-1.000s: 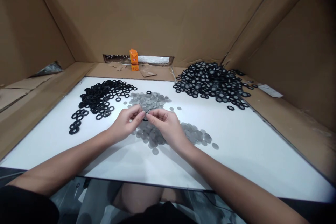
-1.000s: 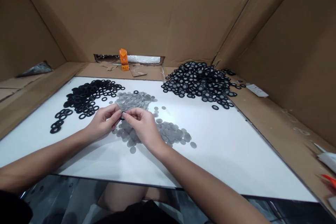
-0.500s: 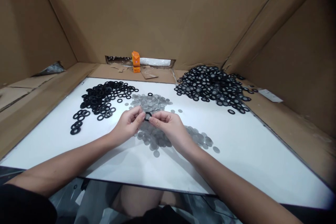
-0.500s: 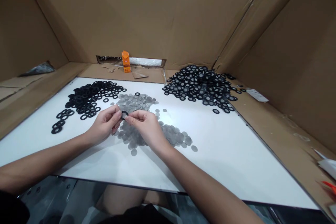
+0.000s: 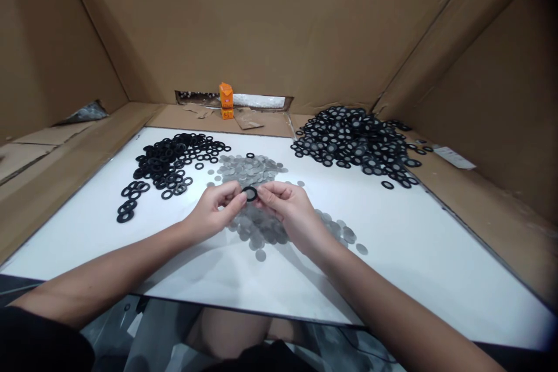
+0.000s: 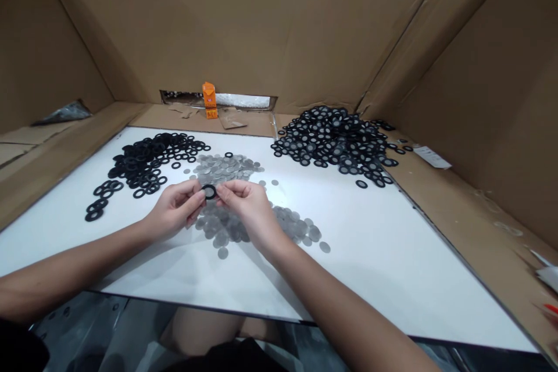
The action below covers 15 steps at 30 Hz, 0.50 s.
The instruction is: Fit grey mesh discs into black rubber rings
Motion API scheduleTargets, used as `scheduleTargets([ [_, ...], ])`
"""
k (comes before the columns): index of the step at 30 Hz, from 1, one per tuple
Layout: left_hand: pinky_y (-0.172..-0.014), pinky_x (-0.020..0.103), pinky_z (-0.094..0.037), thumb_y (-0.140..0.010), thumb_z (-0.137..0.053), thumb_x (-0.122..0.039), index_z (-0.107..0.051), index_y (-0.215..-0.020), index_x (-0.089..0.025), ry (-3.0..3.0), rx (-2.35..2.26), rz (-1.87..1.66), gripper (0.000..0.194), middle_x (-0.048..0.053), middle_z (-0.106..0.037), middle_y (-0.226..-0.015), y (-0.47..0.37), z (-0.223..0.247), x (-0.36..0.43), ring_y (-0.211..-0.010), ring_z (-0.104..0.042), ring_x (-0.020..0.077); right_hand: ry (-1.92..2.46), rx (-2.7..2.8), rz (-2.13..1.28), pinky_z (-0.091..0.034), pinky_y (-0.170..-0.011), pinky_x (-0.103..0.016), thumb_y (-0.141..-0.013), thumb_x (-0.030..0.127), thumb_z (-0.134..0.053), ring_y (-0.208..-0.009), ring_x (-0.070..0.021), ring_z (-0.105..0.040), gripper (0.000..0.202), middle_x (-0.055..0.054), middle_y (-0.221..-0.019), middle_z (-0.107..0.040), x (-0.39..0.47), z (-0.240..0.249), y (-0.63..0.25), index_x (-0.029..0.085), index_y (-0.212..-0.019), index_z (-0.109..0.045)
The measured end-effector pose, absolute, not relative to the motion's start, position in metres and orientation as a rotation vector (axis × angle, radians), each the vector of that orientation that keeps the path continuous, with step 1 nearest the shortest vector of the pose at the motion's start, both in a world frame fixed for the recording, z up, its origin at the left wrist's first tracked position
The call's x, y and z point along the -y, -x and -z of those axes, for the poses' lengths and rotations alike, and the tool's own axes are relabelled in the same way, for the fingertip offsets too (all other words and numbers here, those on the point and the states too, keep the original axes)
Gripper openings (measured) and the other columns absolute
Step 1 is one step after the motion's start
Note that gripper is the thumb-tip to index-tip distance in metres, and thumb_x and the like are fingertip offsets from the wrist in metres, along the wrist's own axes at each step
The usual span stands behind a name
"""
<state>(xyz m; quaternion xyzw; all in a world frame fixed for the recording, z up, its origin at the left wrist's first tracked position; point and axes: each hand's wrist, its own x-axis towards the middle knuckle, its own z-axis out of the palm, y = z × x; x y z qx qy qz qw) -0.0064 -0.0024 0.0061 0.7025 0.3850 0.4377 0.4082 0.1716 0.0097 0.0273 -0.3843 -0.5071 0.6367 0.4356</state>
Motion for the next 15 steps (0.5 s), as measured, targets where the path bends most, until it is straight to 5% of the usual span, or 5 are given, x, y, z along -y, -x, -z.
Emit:
scheduleTargets([
  [15,-0.040,0.017,-0.035,-0.088,-0.056,-0.036,-0.039,-0.070,-0.019,-1.550,-0.993,-1.004,0.029,-0.008,-0.044,-0.050,0.0027,-0.0080,-0.0003,-0.041,-0.046,0.0063,1.052,1.407,-1.418,-0.041,-0.060,-0.026,-0.073,0.040,-0.073,-0.063,-0.0133,-0.055,0.025,-0.002,-0.068,-0.065,-0.0044,-0.0280,-0.1672,0.016,-0.071,-0.071],
])
